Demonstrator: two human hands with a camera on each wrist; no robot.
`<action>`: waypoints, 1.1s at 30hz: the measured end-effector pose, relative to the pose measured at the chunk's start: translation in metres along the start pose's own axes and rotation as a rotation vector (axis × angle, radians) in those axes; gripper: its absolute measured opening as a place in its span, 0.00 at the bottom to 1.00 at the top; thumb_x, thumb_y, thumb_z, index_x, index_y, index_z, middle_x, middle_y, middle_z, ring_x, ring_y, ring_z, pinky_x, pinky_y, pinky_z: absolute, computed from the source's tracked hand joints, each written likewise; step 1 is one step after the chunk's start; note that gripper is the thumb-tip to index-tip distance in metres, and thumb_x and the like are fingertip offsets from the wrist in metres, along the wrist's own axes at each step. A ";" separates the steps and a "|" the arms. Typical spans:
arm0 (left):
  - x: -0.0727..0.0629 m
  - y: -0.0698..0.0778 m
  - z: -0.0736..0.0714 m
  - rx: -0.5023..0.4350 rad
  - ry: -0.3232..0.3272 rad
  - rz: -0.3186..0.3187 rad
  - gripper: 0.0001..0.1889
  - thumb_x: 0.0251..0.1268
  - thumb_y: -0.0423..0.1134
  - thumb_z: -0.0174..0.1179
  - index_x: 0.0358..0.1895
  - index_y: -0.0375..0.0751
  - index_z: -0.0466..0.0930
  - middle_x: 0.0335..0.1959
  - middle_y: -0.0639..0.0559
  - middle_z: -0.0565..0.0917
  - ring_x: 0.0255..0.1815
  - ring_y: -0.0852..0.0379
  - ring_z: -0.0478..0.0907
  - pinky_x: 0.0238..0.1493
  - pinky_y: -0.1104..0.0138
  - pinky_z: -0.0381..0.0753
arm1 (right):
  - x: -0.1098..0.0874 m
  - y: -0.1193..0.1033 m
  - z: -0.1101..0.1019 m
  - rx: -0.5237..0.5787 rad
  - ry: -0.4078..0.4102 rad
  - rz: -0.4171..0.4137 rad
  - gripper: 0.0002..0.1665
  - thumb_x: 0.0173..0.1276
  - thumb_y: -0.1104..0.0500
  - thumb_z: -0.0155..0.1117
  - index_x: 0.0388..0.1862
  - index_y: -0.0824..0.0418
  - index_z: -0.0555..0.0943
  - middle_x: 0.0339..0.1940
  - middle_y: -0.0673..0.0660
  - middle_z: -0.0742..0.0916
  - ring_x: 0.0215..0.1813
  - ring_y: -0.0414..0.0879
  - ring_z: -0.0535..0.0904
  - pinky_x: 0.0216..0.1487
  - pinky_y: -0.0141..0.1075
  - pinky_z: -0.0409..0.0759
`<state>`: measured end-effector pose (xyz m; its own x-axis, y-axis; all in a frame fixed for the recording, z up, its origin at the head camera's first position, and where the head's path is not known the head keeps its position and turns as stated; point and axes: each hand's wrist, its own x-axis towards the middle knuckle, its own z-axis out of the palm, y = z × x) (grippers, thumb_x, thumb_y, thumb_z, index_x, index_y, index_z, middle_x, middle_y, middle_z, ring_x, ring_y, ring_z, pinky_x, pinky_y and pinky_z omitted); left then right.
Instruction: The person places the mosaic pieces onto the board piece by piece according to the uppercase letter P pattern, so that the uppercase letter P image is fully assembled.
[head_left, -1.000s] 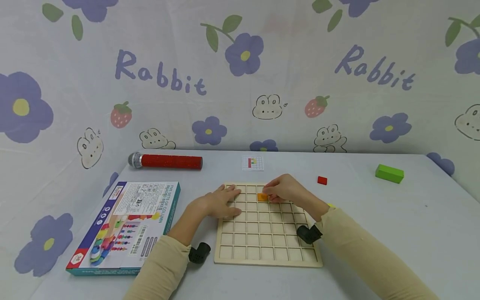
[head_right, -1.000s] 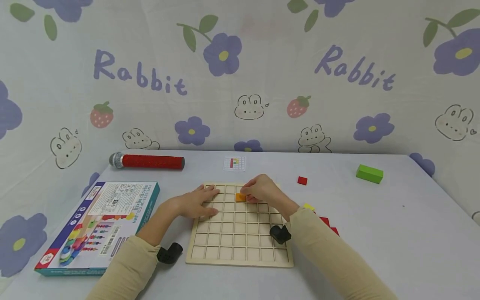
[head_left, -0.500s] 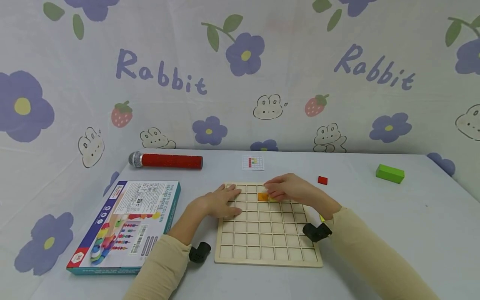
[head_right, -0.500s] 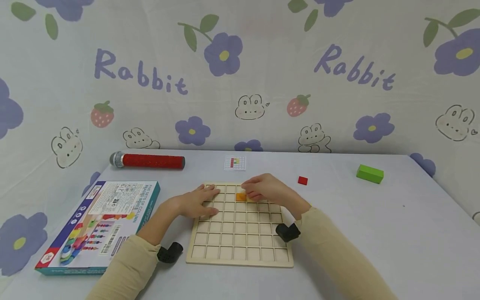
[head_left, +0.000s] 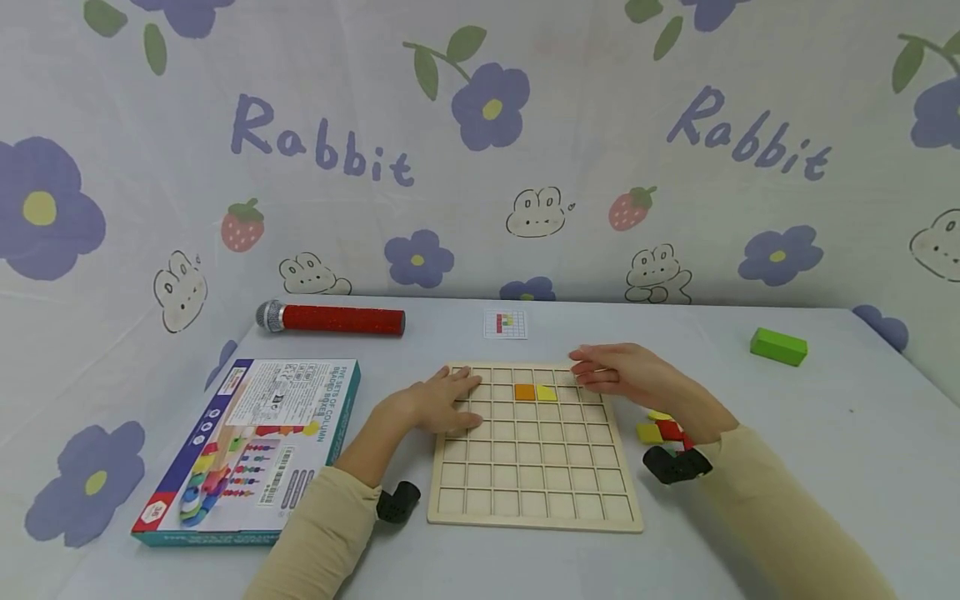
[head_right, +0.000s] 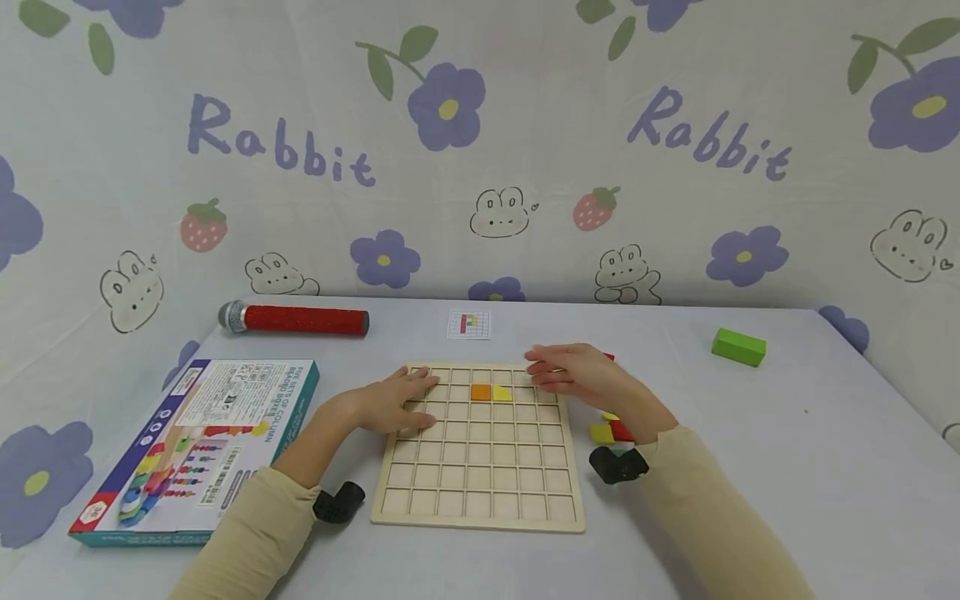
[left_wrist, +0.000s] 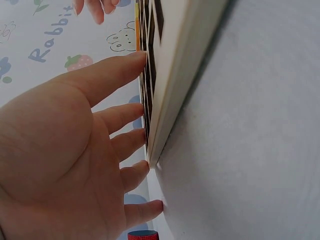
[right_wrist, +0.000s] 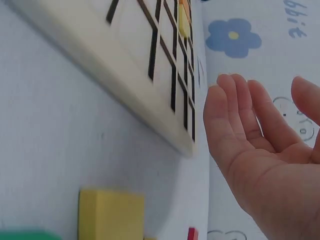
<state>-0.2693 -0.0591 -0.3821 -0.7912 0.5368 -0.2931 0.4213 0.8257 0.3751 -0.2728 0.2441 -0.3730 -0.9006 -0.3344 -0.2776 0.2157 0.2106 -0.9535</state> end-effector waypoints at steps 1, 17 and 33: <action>0.000 0.000 0.000 0.000 -0.001 0.001 0.35 0.69 0.51 0.54 0.75 0.44 0.54 0.76 0.45 0.51 0.76 0.43 0.40 0.69 0.45 0.48 | -0.001 0.001 -0.003 -0.001 0.004 -0.004 0.33 0.78 0.50 0.47 0.69 0.75 0.61 0.59 0.69 0.75 0.56 0.52 0.76 0.58 0.38 0.73; 0.002 -0.003 0.002 0.005 0.001 0.015 0.35 0.70 0.51 0.53 0.75 0.42 0.53 0.76 0.44 0.50 0.75 0.42 0.40 0.68 0.44 0.48 | -0.014 0.021 -0.044 0.072 0.092 0.007 0.37 0.77 0.47 0.46 0.70 0.75 0.58 0.59 0.65 0.75 0.55 0.46 0.78 0.58 0.34 0.73; 0.002 -0.001 0.001 0.002 0.001 0.009 0.35 0.70 0.50 0.54 0.75 0.43 0.53 0.76 0.44 0.51 0.75 0.43 0.41 0.68 0.43 0.48 | -0.022 0.033 -0.086 0.135 0.202 0.002 0.38 0.77 0.49 0.45 0.73 0.73 0.51 0.54 0.57 0.77 0.50 0.40 0.79 0.58 0.36 0.71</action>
<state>-0.2711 -0.0589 -0.3836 -0.7881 0.5436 -0.2889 0.4287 0.8214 0.3762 -0.2779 0.3373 -0.3887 -0.9544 -0.1407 -0.2634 0.2539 0.0822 -0.9637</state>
